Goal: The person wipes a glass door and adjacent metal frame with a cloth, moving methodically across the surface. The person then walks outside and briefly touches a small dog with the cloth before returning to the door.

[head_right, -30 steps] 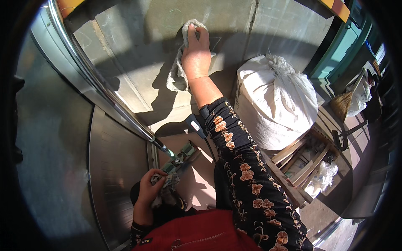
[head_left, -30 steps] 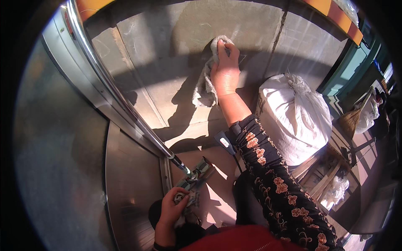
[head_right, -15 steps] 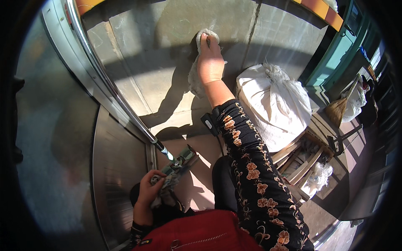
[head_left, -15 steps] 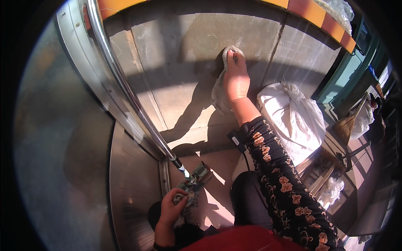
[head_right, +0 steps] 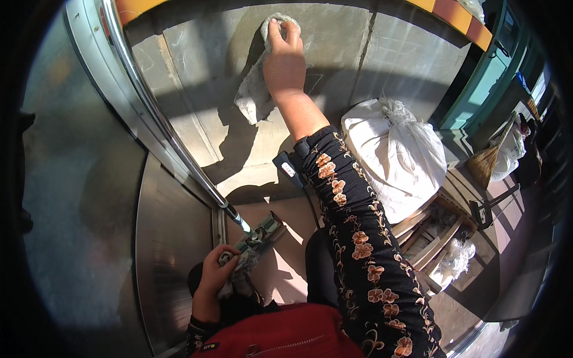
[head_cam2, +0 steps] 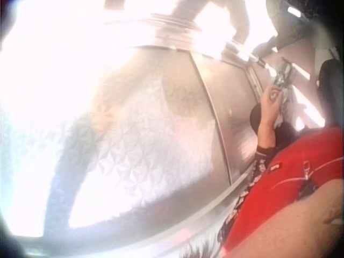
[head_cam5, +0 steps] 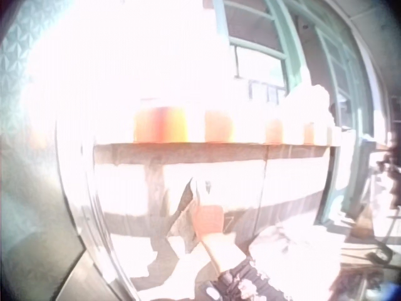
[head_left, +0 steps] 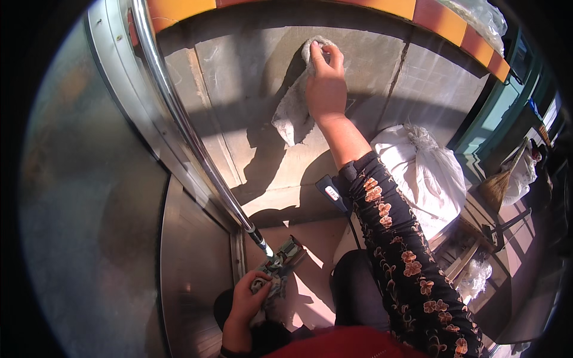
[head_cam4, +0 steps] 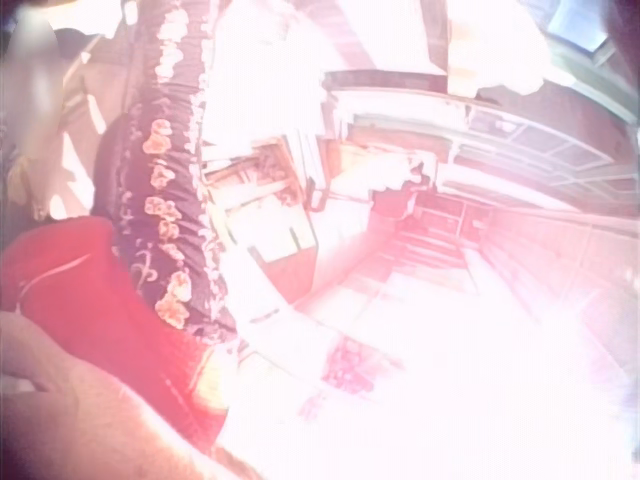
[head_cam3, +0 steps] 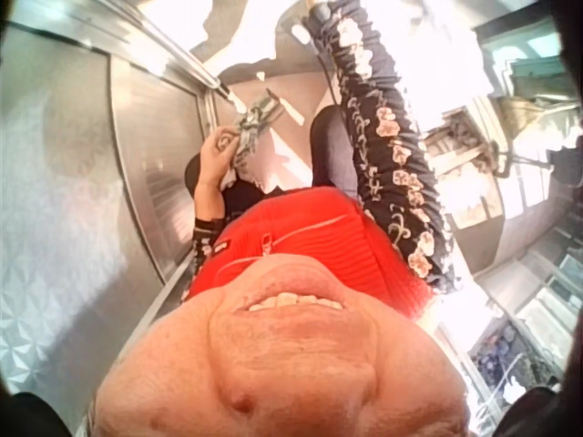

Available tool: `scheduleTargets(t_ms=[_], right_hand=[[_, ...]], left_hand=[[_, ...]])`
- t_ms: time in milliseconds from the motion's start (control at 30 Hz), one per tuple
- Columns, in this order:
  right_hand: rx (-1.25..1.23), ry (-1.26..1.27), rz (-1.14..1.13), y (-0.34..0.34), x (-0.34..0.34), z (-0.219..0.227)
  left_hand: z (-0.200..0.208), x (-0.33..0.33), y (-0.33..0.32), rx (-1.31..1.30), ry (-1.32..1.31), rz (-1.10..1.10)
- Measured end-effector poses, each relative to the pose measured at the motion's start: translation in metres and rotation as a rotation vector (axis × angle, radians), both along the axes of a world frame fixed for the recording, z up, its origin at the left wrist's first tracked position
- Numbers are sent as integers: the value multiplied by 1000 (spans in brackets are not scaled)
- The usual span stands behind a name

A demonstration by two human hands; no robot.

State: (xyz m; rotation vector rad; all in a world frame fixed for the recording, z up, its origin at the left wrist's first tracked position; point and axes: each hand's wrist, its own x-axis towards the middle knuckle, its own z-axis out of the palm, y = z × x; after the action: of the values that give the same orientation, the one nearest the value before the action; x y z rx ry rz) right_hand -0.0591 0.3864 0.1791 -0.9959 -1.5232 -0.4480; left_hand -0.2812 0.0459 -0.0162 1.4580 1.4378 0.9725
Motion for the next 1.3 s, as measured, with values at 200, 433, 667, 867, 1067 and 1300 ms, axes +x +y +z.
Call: scheduleTargets(t_ms=[200, 433, 667, 867, 1067, 1300], right_hand=[[-287, -428, -130, -16, -13, -82], [-102, -56, 29, -25, 0, -27], [-122, -324, -39, -10, -10, -32], [-283, -141, 173, -32, 31, -44], [165, 276, -348, 4, 150, 55], [-333, 175, -616, 31, 179, 26]], left_hand=[[-5, 2, 3, -31, 5, -21], [-8, 0, -1, -77, -47, 20], [-13, 2, 6, -81, -51, 8], [-12, 1, 4, -75, -64, -3], [-13, 4, 9, -108, -64, 13], [-16, 18, 17, -62, 1, -27]])
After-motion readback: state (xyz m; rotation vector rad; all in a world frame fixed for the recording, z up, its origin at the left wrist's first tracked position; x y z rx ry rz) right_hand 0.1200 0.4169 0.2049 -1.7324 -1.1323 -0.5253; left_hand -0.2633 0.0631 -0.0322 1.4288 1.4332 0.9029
